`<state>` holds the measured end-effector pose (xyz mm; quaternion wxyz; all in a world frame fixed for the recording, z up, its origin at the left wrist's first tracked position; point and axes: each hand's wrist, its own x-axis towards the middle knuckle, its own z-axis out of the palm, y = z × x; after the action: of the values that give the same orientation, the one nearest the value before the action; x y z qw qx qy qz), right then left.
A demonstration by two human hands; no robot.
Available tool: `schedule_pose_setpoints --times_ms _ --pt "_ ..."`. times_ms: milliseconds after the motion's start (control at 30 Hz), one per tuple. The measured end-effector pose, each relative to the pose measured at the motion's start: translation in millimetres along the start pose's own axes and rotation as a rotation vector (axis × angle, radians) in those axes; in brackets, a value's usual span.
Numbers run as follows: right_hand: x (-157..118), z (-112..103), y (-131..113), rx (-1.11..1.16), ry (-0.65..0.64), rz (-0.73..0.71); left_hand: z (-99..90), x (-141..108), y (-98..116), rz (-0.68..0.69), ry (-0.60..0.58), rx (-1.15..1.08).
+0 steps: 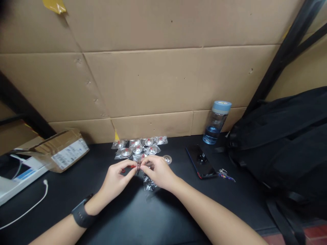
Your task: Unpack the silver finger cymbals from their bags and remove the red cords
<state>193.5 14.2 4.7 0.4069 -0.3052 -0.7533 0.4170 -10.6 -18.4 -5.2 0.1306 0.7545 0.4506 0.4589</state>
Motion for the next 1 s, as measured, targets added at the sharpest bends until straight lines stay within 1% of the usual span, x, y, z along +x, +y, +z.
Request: schedule_pose_setpoints --times_ms 100,200,333,433,533,733,867,1000 --pt "0.3 -1.3 -2.8 -0.137 -0.004 -0.079 -1.9 0.0 2.0 0.021 -0.008 -0.001" --pt "-0.1 -2.2 -5.0 -0.190 -0.029 -0.139 -3.2 0.6 4.7 0.040 -0.041 0.001" --pt "-2.1 -3.8 -3.7 -0.327 -0.067 -0.192 -2.3 1.4 6.3 -0.001 -0.057 -0.020" --pt "-3.7 -5.2 -2.4 -0.424 -0.068 -0.193 -1.4 2.1 5.7 0.000 -0.133 -0.056" --pt "-4.1 -6.6 -3.1 -0.422 -0.067 -0.200 -1.1 2.8 4.9 0.034 -0.225 -0.035" --pt "-4.6 -8.4 -7.5 -0.371 -0.062 -0.222 -0.6 2.4 5.7 0.048 -0.314 0.082" --pt "-3.7 -10.3 -9.2 -0.370 -0.058 -0.241 -2.8 3.2 5.2 0.057 -0.350 0.137" --pt "-1.9 -13.7 -9.7 -0.400 -0.021 -0.255 -6.5 4.1 1.2 0.077 -0.336 0.207"
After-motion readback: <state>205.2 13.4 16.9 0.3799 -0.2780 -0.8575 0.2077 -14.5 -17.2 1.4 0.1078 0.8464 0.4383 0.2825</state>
